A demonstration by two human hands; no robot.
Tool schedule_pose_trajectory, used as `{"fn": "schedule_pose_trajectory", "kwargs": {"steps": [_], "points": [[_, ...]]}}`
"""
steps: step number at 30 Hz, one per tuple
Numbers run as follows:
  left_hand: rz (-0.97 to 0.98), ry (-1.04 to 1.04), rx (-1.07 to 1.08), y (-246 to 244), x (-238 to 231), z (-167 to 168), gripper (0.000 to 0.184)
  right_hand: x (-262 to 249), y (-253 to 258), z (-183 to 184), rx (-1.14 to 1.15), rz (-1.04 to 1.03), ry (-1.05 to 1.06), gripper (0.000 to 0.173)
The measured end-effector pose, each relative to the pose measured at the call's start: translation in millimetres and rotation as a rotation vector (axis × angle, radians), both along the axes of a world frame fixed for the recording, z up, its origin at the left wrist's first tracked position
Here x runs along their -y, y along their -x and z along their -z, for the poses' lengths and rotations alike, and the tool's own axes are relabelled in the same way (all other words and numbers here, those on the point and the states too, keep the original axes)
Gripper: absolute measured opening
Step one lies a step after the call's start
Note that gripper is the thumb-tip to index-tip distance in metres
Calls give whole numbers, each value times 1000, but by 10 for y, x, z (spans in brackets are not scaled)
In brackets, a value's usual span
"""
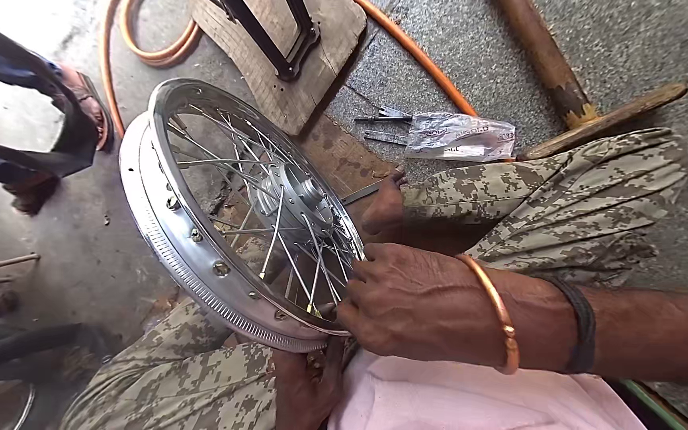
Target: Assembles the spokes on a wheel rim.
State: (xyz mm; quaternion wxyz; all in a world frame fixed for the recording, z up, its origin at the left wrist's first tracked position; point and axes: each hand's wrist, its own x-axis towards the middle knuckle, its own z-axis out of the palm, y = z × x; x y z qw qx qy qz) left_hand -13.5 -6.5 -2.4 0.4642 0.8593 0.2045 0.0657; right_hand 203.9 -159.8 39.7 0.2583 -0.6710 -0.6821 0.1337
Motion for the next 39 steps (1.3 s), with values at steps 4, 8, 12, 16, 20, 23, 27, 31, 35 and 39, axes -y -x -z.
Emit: {"fn": "schedule_pose_trajectory", "kwargs": {"steps": [4,8,12,16,20,23,27,31,35,39], "points": [[-20,42,19,11,-16,3,29,224,149,339,-62,47,127,7],[-28,35,46,-23,-21,9,20,235,253,423,-7,81,93,13],[-26,9,46,-28,-43,0,23,147,181,258,35,160,54,16],[-44,22,65,-15,-34,26,24,242,101,325,8,156,28,8],[-49,24,54,-13,-9,20,24,268,96,329,-22,145,21,6],[-46,18,56,-30,-23,18,21,247,82,304,-19,146,9,7],[-23,19,66,-47,-41,34,18,210,88,279,-15,122,10,9],[-13,40,67,-40,-63,28,19,154,104,159,13,97,18,16],[-15,33,71,-50,-48,14,17,98,135,109,50,137,103,18],[-28,27,94,-62,-68,16,19,148,358,733,-75,185,62,7]]}}
